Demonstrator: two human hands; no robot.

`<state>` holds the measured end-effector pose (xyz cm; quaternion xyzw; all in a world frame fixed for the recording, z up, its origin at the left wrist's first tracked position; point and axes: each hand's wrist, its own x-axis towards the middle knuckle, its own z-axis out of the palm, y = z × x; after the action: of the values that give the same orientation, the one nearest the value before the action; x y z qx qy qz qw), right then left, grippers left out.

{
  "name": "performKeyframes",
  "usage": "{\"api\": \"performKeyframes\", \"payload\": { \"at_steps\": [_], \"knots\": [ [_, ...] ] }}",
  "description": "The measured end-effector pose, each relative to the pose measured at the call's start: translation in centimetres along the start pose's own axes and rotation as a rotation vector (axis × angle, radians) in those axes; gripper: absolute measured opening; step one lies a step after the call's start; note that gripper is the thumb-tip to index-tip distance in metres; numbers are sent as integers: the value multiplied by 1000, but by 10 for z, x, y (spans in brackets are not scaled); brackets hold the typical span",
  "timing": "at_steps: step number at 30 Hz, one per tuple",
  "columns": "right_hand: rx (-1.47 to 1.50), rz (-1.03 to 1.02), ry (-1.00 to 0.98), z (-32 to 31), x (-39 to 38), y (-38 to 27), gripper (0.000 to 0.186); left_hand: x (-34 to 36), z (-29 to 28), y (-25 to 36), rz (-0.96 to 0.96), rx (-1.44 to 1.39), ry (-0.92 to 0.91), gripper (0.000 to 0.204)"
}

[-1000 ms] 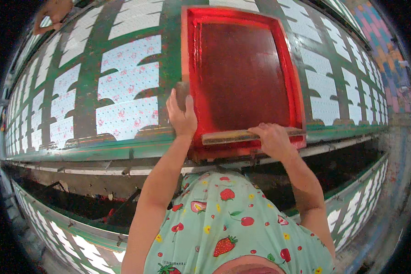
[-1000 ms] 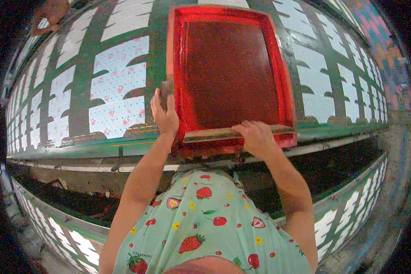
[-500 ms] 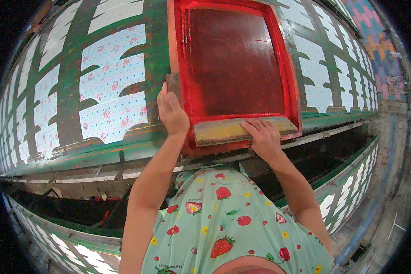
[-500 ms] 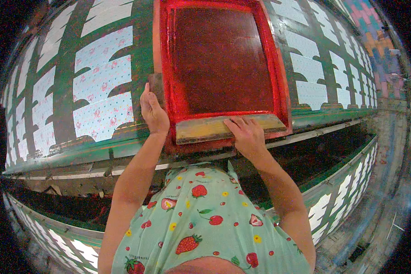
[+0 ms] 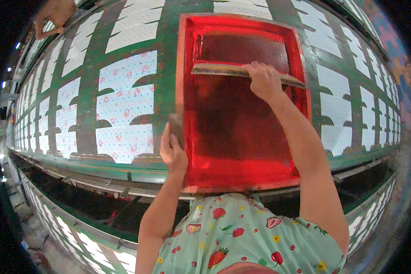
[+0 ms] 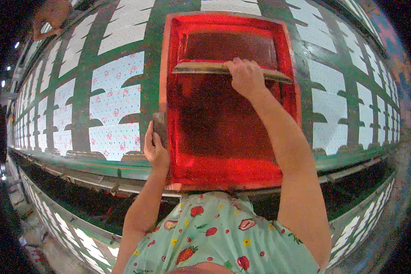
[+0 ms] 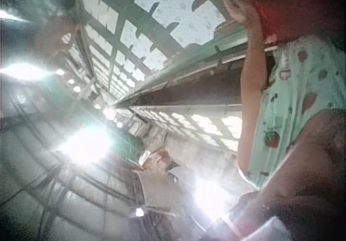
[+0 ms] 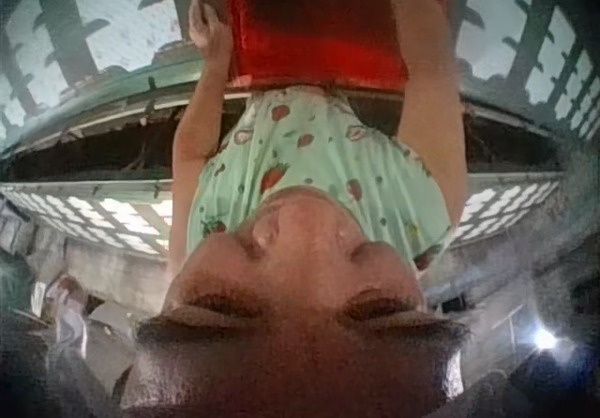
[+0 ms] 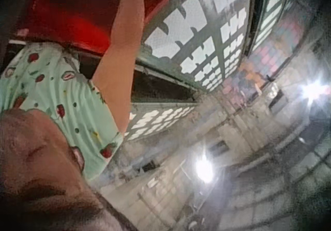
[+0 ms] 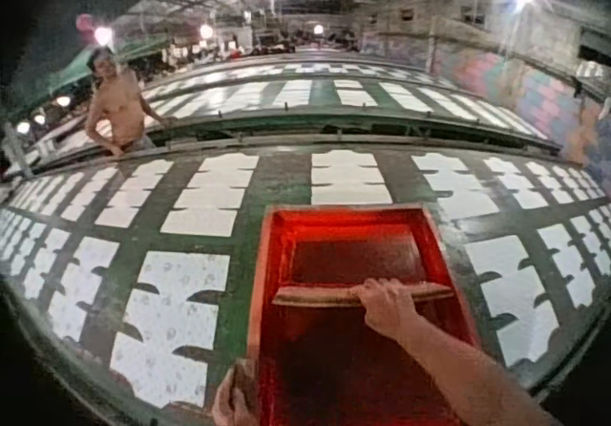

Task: The person holds a red screen-printing frame and repeatedly uses a squeegee to pull red ink across the mesh onto patterned paper laid out on a long green workbench. The person repositions the frame and repeats the squeegee strokes multiple times along the bench.

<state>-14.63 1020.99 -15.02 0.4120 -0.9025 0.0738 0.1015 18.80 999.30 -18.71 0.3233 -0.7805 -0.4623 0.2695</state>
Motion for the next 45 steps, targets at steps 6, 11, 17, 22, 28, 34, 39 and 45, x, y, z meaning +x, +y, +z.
{"api": "performKeyframes", "payload": {
  "at_steps": [6, 11, 17, 22, 28, 34, 39, 45],
  "knots": [
    [-15, 14, -44, 27, 111, 70, 41, -1, 4, 12, -75, 133, 34, 41],
    [-1, 74, -139, 17, 166, 104, 47, 0, 6, 14, -106, 167, 52, 40],
    [26, 35, -98, 23, 170, 122, 41, -1, 6, 13, -84, 206, 61, 40],
    [0, 15, -251, 6, 164, 118, 36, 0, 7, 14, -88, 187, 54, 40],
    [33, -37, -320, -22, 88, 69, 34, 0, 6, 8, -68, 126, 42, 40],
    [129, -53, -287, -54, -37, -8, 35, 0, 5, -11, 33, 9, 41, 40],
    [104, -14, -314, -76, -144, -73, 27, 3, 3, -23, 66, 100, 56, 42],
    [119, 21, -254, -98, -251, -146, 30, 0, 4, -26, 48, -76, 62, 46]
  ]
}}
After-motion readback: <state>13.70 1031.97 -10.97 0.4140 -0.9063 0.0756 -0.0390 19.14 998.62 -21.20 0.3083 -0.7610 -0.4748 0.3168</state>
